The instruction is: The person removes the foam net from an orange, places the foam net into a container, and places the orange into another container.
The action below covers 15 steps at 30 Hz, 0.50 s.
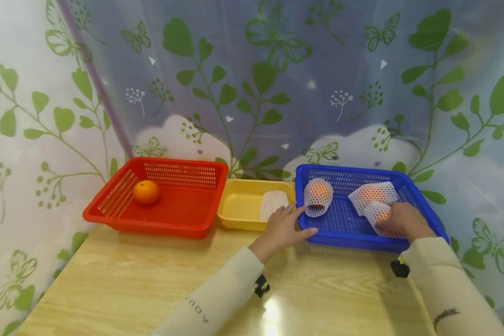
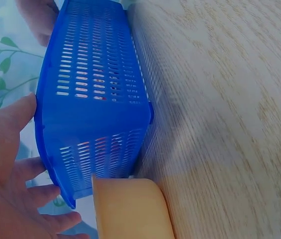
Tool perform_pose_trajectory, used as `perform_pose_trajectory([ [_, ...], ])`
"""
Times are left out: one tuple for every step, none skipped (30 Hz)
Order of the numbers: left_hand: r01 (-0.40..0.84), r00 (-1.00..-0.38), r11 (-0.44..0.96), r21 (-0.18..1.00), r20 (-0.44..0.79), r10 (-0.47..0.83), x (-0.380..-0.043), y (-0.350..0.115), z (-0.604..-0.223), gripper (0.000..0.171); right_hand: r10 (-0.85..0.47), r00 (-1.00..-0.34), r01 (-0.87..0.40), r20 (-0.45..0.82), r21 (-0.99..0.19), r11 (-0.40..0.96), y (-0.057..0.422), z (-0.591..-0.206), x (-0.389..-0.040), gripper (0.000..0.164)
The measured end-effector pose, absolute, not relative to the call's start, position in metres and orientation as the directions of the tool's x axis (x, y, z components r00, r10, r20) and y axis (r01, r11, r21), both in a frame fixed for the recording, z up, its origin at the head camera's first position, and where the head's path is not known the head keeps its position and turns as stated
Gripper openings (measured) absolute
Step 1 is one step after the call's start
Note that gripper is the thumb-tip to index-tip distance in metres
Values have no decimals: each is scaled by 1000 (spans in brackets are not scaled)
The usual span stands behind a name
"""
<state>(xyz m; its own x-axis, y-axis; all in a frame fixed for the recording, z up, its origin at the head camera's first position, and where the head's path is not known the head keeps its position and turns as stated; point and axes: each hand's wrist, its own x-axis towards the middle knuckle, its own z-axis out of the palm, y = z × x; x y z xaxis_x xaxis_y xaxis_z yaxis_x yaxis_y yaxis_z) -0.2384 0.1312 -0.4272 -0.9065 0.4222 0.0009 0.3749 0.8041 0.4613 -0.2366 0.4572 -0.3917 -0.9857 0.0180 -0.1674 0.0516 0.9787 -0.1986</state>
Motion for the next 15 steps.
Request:
perform_pose_trajectory([
  [375, -906, 803, 463, -1, 424, -239, 131, -427, 75, 16, -989, 46, -150, -198, 979, 456, -391, -236, 78],
  [376, -905, 802, 464, -2, 425, -239, 131, -428, 75, 10, -992, 35, -130, -198, 980, 454, -390, -235, 81],
  [376, -905, 802, 464, -2, 426, -239, 131, -428, 75, 0, -994, 22, -109, -198, 980, 452, -389, -235, 83],
  [377, -904, 801, 464, -2, 427, -239, 131, -429, 75, -7, -996, 11, -91, -206, 979, 450, -388, -235, 83],
  [377, -904, 801, 466, -2, 427, -239, 131, -429, 75, -17, -997, -2, -72, -208, 978, 447, -388, -234, 85],
  [376, -904, 799, 469, -3, 428, -239, 131, -429, 75, -25, -998, -13, -53, -211, 977, 444, -387, -234, 85],
  [377, -904, 798, 469, -1, 428, -239, 131, -430, 75, -29, -999, -20, -40, -218, 976, 441, -386, -234, 87],
  [379, -904, 797, 470, 2, 429, -239, 131, -431, 75, -38, -999, -32, -23, -224, 974, 437, -385, -233, 87],
  [381, -903, 796, 471, 5, 430, -239, 131, -431, 75, -48, -999, -44, -9, -229, 972, 433, -384, -233, 87],
  [384, -902, 794, 470, 8, 431, -239, 131, -431, 76, -53, -999, -53, 8, -243, 969, 429, -382, -232, 87],
  [387, -901, 793, 470, 11, 433, -239, 131, -432, 76, -58, -998, -63, 26, -250, 966, 425, -382, -231, 87],
  [391, -900, 792, 468, 14, 436, -240, 131, -432, 76, -60, -997, -70, 43, -262, 962, 421, -381, -230, 87],
  [395, -899, 792, 465, 17, 438, -240, 131, -433, 76, -62, -996, -77, 65, -279, 957, 417, -380, -229, 87],
  [396, -898, 792, 465, 18, 439, -240, 131, -433, 76, -63, -995, -85, 84, -293, 952, 412, -380, -228, 87],
  [397, -898, 792, 464, 17, 440, -240, 131, -433, 76, -65, -993, -94, 103, -308, 947, 408, -380, -227, 87],
])
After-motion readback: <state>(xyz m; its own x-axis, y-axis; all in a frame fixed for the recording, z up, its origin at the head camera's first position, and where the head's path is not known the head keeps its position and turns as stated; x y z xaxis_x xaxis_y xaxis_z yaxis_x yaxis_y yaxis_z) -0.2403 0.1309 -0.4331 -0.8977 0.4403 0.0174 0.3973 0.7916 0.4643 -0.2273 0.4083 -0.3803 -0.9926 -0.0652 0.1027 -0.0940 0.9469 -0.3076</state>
